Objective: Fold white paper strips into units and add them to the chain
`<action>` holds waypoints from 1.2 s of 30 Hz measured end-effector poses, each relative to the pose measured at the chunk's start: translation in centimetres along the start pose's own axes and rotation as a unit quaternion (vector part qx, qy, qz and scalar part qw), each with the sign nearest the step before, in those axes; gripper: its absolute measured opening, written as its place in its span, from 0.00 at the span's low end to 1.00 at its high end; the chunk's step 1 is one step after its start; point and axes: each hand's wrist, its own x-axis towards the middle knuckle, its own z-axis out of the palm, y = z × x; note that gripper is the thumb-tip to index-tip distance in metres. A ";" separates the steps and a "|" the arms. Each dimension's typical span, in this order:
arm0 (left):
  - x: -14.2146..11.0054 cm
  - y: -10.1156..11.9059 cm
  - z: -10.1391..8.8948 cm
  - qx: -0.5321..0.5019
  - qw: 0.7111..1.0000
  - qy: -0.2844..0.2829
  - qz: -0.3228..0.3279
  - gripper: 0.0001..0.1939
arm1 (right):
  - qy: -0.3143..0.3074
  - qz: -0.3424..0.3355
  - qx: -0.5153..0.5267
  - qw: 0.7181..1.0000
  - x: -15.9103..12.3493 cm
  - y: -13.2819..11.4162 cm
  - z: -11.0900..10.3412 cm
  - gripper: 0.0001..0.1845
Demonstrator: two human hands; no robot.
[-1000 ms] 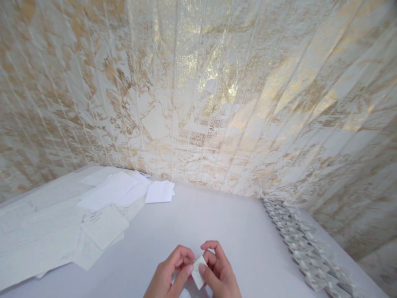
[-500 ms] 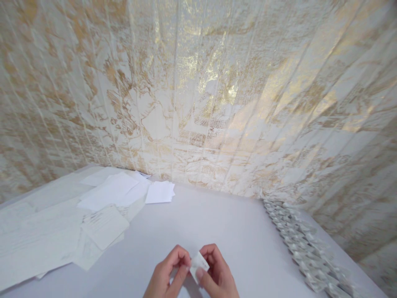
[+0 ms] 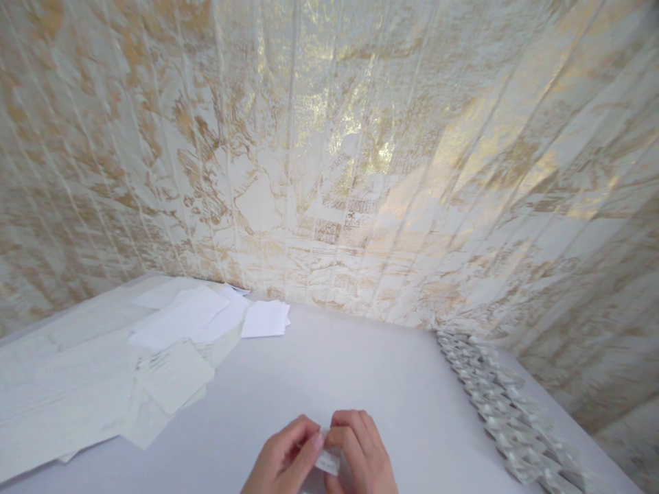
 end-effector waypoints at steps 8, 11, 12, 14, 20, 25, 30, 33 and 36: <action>1.4 -0.8 -1.4 0.025 0.998 -0.005 -0.065 0.29 | -0.048 -0.029 0.057 0.997 0.7 0.1 -0.3 0.21; 1.4 -1.0 -1.4 0.042 0.997 -0.017 -0.066 0.28 | -0.068 -0.040 0.036 0.996 0.8 0.2 -0.9 0.20; 1.4 -1.0 -1.4 0.044 0.997 -0.019 -0.063 0.27 | -0.070 -0.039 0.029 0.996 0.9 0.3 -1.0 0.18; 1.3 -1.0 -1.3 0.048 0.997 -0.022 -0.058 0.26 | -0.066 -0.033 0.029 0.997 0.9 0.7 -1.2 0.13; 1.1 -0.6 -1.4 0.090 0.993 -0.036 -0.065 0.25 | -0.080 0.069 0.164 0.981 0.7 1.7 -0.8 0.09; 0.9 -0.3 -1.3 0.066 0.994 -0.055 -0.071 0.29 | -0.070 0.281 0.287 0.913 -0.1 1.4 0.3 0.26; 0.7 -0.4 -0.8 -0.017 0.992 -0.104 -0.067 0.30 | -0.057 0.325 0.322 0.887 0.3 0.8 0.2 0.29; 0.7 -0.7 -0.8 -0.024 0.991 -0.109 -0.076 0.28 | -0.045 0.322 0.325 0.888 0.4 0.7 0.2 0.29; 0.8 -1.1 -0.9 -0.027 0.990 -0.112 -0.081 0.28 | -0.041 0.315 0.332 0.888 0.2 0.9 0.5 0.28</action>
